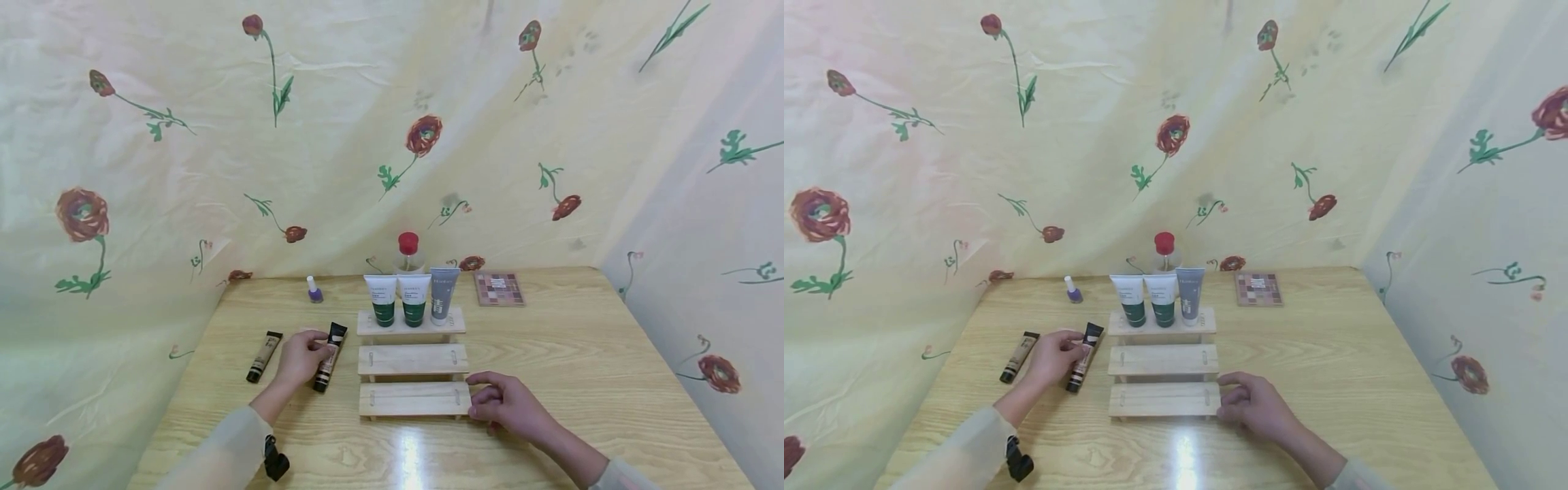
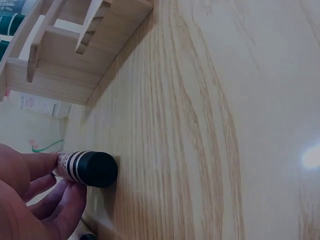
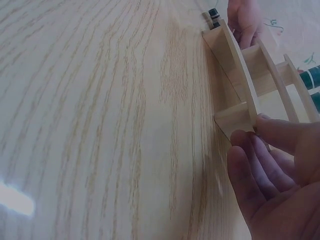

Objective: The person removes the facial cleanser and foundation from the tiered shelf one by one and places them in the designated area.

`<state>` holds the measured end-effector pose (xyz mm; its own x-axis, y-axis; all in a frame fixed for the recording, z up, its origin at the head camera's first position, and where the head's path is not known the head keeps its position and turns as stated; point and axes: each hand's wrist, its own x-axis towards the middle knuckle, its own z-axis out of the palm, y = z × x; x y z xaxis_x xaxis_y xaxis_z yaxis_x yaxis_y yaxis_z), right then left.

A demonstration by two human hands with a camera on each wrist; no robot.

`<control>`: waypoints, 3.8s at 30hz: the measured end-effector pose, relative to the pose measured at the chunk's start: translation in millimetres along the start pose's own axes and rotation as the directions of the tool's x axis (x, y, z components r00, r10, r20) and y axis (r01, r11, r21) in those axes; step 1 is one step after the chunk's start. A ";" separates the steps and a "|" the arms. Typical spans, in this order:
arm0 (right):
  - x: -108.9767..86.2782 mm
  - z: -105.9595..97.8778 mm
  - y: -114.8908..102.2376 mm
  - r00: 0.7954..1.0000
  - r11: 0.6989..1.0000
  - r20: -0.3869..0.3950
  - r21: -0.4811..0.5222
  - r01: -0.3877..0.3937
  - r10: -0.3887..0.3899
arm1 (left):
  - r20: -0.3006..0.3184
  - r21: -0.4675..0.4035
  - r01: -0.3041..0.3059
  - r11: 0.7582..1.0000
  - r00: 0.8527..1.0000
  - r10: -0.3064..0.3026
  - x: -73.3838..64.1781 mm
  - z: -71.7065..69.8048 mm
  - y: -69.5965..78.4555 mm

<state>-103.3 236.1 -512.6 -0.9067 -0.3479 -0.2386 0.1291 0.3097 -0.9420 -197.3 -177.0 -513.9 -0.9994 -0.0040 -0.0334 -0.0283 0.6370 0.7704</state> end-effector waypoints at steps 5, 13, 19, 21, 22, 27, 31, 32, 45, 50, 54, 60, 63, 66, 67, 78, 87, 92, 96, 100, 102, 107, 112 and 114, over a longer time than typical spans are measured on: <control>-0.2 -0.4 -1.5 1.000 1.000 0.005 0.003 -0.004 0.004 | 0.017 0.039 0.005 0.999 1.000 -0.005 1.5 1.0 -2.0; 1.1 -0.3 -1.0 1.000 1.000 0.006 -0.003 -0.003 0.003 | 0.042 0.101 0.000 0.995 0.999 -0.005 2.3 -0.7 0.1; 0.9 0.2 -0.8 1.000 1.000 0.007 -0.004 -0.003 0.003 | 0.045 0.191 -0.054 0.980 0.998 0.047 -0.1 -8.8 9.2; 0.7 -0.4 -0.9 1.000 1.000 0.009 -0.002 0.000 0.000 | 0.042 0.173 -0.093 0.981 0.995 0.087 0.0 -12.7 13.9; 0.8 -0.7 -1.0 1.000 1.000 0.009 -0.003 0.003 -0.003 | 0.042 0.149 -0.116 0.982 0.993 0.111 0.0 -14.8 17.1; 1.2 -1.5 -0.9 1.000 1.000 0.010 0.002 0.004 -0.004 | 0.031 -0.003 -0.219 0.976 0.975 0.219 0.7 -21.5 34.6; 1.2 -1.3 0.1 1.000 1.000 0.013 0.013 -0.001 0.001 | 0.021 -0.121 -0.300 0.946 0.952 0.305 0.7 -20.2 51.6; 1.3 -1.1 0.5 1.000 1.000 0.012 0.016 -0.003 0.003 | 0.023 -0.148 -0.315 0.938 0.947 0.321 0.5 -19.3 56.8; 2.1 -1.0 2.1 1.000 1.000 0.003 0.023 -0.011 0.011 | 0.043 -0.452 -0.335 0.827 0.918 0.395 8.7 -3.9 101.7; 1.7 -0.4 1.4 1.000 1.000 -0.006 0.015 -0.008 0.009 | 0.054 -0.452 -0.294 0.842 0.933 0.355 12.2 0.0 108.2; 1.6 -0.5 2.3 1.000 1.000 -0.005 0.020 -0.007 0.007 | 0.042 -0.447 -0.263 0.855 0.949 0.314 14.5 3.0 110.0; 1.7 -0.4 4.5 1.000 0.999 0.001 0.040 -0.021 0.021 | 0.035 -0.453 -0.250 0.856 0.954 0.297 16.0 4.0 111.8; 1.1 -0.5 3.8 1.000 0.999 0.003 0.045 -0.028 0.028 | 0.035 -0.445 -0.251 0.859 0.954 0.297 16.4 4.0 112.3; 0.6 0.3 3.0 0.999 0.998 0.005 0.048 -0.032 0.032 | 0.033 -0.433 -0.250 0.866 0.956 0.293 14.5 2.8 111.0; 0.4 0.4 2.8 0.999 0.998 0.006 0.049 -0.032 0.032 | 0.032 -0.430 -0.252 0.867 0.956 0.293 13.2 1.6 110.6; 1.6 -0.1 3.0 1.000 1.000 0.002 0.024 0.000 0.000 | 0.036 -0.399 -0.230 0.888 0.964 0.265 -24.4 -33.4 82.5; 5.4 -3.7 -1.6 1.000 1.000 0.004 0.009 0.005 -0.005 | 0.148 -0.367 -0.035 0.929 0.984 0.096 -69.8 -57.0 34.8; 6.2 -4.7 -3.1 1.000 1.000 0.005 0.006 0.007 -0.007 | 0.237 -0.415 0.073 0.907 0.971 0.031 -89.3 -65.1 5.2; 6.1 -5.3 -4.4 1.000 1.000 0.007 0.014 -0.002 0.002 | 0.266 -0.405 0.143 0.903 0.963 -0.034 -99.9 -63.9 -16.1; 5.5 -4.8 -5.3 1.000 1.000 0.007 0.024 -0.014 0.014 | 0.286 -0.378 0.219 0.900 0.952 -0.111 -107.0 -58.4 -30.8; 5.0 -4.3 -5.2 1.000 0.999 0.006 0.028 -0.021 0.021 | 0.291 -0.358 0.238 0.903 0.947 -0.135 -109.7 -56.4 -35.3; 3.2 -3.4 -4.1 1.000 0.999 0.002 0.027 -0.029 0.029 | 0.313 -0.335 0.266 0.904 0.936 -0.160 -113.5 -51.9 -41.5; 2.5 -2.7 -2.4 1.000 0.999 0.004 0.029 -0.030 0.030 | 0.341 -0.304 0.303 0.903 0.920 -0.194 -114.7 -46.6 -45.0; 2.8 -2.3 -1.1 1.000 0.999 0.007 0.032 -0.031 0.031 | 0.333 -0.283 0.310 0.908 0.919 -0.210 -114.2 -44.9 -46.3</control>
<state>-106.9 236.8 -511.7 -0.8996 -0.3440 -0.2691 0.1699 0.2919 -0.9412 -82.6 -240.6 -517.2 -0.9067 0.1192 -0.4047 -0.3407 0.3589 0.8690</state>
